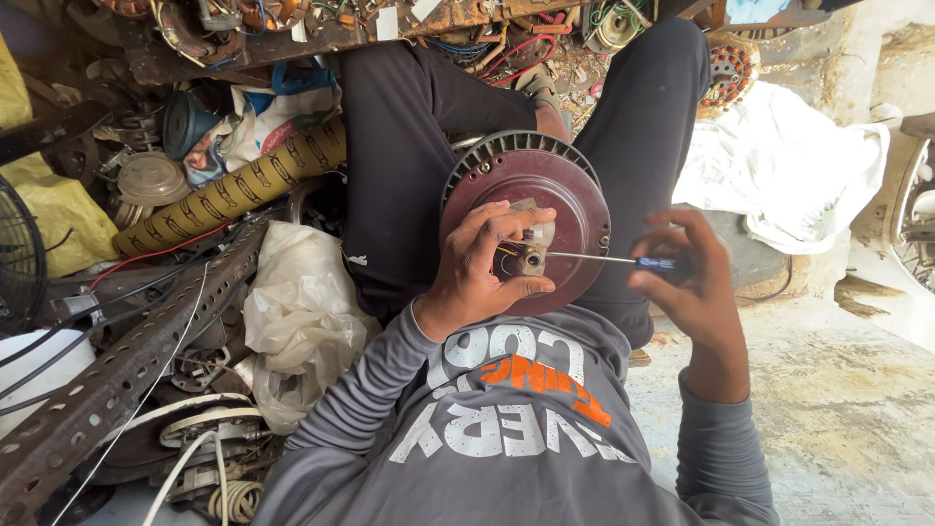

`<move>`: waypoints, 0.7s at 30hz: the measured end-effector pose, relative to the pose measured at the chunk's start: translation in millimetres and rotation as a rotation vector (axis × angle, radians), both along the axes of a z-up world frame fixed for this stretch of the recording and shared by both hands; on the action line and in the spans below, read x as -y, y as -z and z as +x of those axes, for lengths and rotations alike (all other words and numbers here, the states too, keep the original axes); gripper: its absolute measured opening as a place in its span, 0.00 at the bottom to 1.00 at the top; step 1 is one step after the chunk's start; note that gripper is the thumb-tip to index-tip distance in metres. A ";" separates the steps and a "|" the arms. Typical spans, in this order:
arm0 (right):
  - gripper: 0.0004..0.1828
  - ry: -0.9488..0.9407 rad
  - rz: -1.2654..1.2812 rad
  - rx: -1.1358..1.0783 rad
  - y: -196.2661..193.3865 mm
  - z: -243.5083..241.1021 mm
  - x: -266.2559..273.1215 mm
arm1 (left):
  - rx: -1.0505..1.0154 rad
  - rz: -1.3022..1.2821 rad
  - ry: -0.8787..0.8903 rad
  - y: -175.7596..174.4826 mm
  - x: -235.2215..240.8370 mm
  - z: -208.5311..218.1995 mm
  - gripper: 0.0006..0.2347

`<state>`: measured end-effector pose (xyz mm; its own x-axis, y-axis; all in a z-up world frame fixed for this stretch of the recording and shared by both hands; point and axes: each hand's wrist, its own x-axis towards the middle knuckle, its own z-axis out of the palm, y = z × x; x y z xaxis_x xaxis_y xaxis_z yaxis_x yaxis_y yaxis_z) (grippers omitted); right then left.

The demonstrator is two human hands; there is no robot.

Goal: The person disassembles a ceiling fan motor housing using a screwdriver and a hammer, then inspects and works on the internal copper wiring and components before attempting to reassemble the casing.

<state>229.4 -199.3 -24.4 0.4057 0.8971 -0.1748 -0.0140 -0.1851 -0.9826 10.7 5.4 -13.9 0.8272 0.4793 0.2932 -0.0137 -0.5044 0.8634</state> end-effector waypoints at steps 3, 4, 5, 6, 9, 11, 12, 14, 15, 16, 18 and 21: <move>0.22 0.213 -0.232 -0.274 5.5 -1.9 6.1 | 0.027 -0.009 -0.015 -3.2 0.6 0.3 0.32; 0.23 0.170 -0.137 -0.206 7.2 -1.8 6.4 | 0.025 -0.012 -0.014 -3.3 0.5 0.3 0.32; 0.24 0.127 -0.043 -0.138 9.2 -2.0 5.4 | 0.024 -0.015 -0.013 -3.0 0.4 0.1 0.32; 0.25 0.083 0.052 -0.069 10.3 -1.8 4.4 | 0.022 -0.017 -0.013 -2.5 0.3 -0.1 0.32; 0.20 0.059 0.021 -0.006 12.1 -3.2 7.7 | 0.001 -0.046 -0.005 0.3 1.8 -1.0 0.33; 0.16 0.173 -0.048 -0.259 9.3 -2.6 13.7 | -0.016 -0.038 -0.016 0.9 2.7 -0.9 0.33; 0.15 0.229 -0.082 -0.386 7.4 -2.3 14.5 | -0.025 -0.033 -0.022 0.9 2.9 -1.1 0.32; 0.19 0.168 -0.093 -0.124 4.1 -2.9 9.7 | -0.022 -0.017 -0.025 1.1 3.9 -1.3 0.32; 0.21 0.138 -0.098 0.005 1.6 -3.5 7.0 | -0.021 -0.009 -0.026 1.4 4.6 -1.4 0.31; 0.19 0.101 -0.020 0.019 -0.8 -4.1 4.3 | -0.018 -0.004 -0.029 2.0 4.8 -0.7 0.30; 0.17 0.024 0.134 0.043 -4.8 -6.4 1.1 | -0.012 0.006 -0.034 3.2 5.9 -0.2 0.27; 0.17 0.160 -0.152 -0.111 -9.6 -7.6 3.0 | -0.019 0.000 -0.030 3.6 6.4 -0.9 0.27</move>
<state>221.8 -202.2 -14.8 0.5117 0.7827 -0.3543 -0.1610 -0.3177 -0.9344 9.9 -0.9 -17.5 0.8178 0.5040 0.2777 0.0179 -0.5046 0.8632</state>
